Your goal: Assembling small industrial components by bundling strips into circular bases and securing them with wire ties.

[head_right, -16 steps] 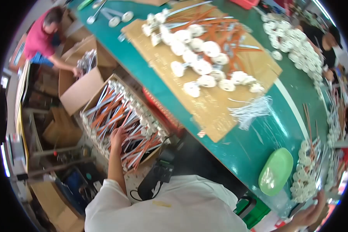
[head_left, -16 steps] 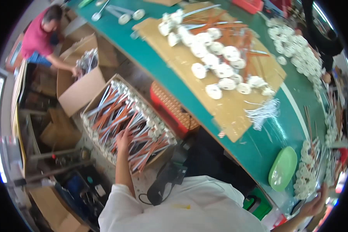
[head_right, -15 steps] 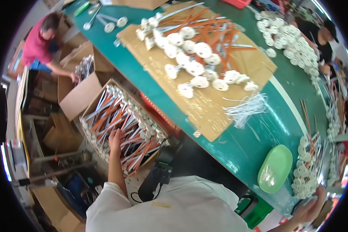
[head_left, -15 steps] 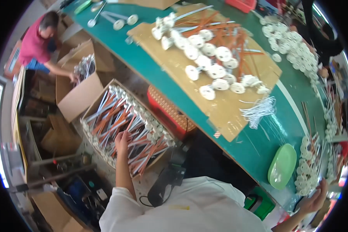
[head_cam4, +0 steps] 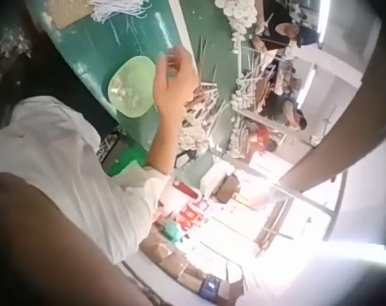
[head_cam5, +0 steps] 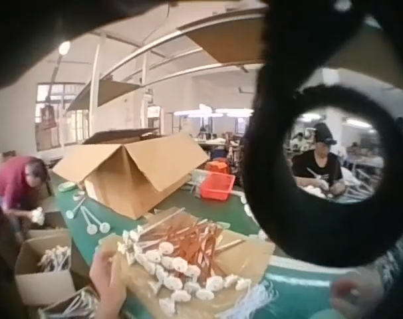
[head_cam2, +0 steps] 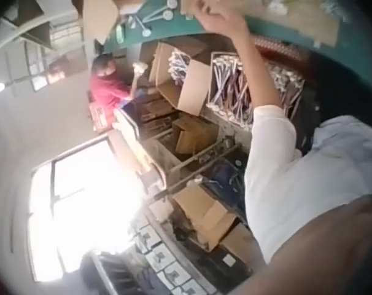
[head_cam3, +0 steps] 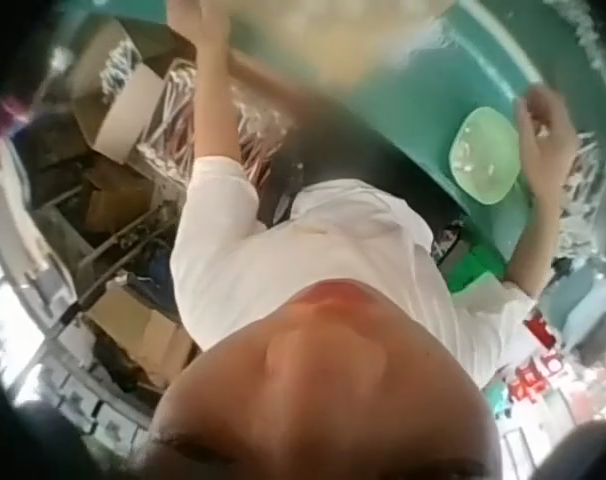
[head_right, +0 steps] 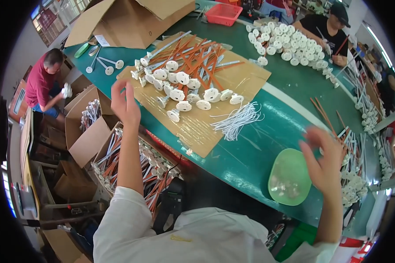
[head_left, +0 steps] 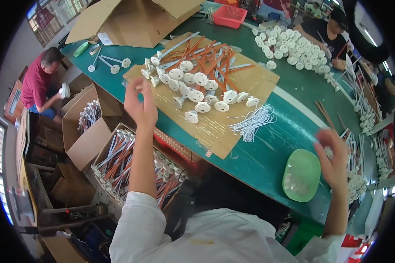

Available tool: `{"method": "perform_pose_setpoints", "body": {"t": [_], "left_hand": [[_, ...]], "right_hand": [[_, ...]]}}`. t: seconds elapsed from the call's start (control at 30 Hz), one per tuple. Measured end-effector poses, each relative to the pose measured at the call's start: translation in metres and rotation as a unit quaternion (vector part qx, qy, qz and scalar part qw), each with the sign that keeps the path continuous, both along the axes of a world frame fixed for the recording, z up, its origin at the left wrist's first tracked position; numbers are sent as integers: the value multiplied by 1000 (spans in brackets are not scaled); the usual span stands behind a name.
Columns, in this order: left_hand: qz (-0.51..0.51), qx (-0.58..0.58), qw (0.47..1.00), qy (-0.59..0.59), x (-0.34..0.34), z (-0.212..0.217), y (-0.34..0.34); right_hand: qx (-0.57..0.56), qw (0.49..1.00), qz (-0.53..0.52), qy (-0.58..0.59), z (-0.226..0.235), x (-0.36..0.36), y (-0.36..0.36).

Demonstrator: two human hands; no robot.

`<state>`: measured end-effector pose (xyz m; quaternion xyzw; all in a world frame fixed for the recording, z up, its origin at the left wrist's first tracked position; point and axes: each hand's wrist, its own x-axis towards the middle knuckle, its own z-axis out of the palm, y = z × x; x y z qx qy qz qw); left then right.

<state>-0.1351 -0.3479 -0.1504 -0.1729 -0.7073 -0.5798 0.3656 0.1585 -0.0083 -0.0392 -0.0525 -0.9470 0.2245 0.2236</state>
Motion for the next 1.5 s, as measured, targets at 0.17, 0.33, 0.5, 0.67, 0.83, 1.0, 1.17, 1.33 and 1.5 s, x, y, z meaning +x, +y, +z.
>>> {"method": "perform_pose_setpoints", "body": {"t": [0.17,0.33,0.5,0.67,0.83,1.0,1.17,1.33,1.5], "left_hand": [[191,-70,979,-18,-56,-11,28],[198,-95,975,-24,-54,-14,19],[190,-46,977,-81,-63,-15,20],[180,-153,961,-142,-43,1,29],[189,-210,950,-131,-42,2,33],[173,-187,956,-144,-40,4,29],[179,-190,954,-148,-40,3,34],[170,-179,956,-159,-43,-3,30],[165,-194,956,-144,-48,0,30]], "right_hand": [[63,994,60,-68,26,-156,-16],[41,977,-31,-208,-10,-296,-62],[32,963,-11,-268,-34,-339,-88],[-99,943,-10,-318,-33,-349,-89],[-320,896,-28,-308,-47,-354,-66],[-378,882,-15,-283,-36,-320,-58],[-356,886,22,-297,-25,-275,-38],[-327,864,30,-382,-11,-241,-8],[-342,850,43,-398,25,-194,21]]}}
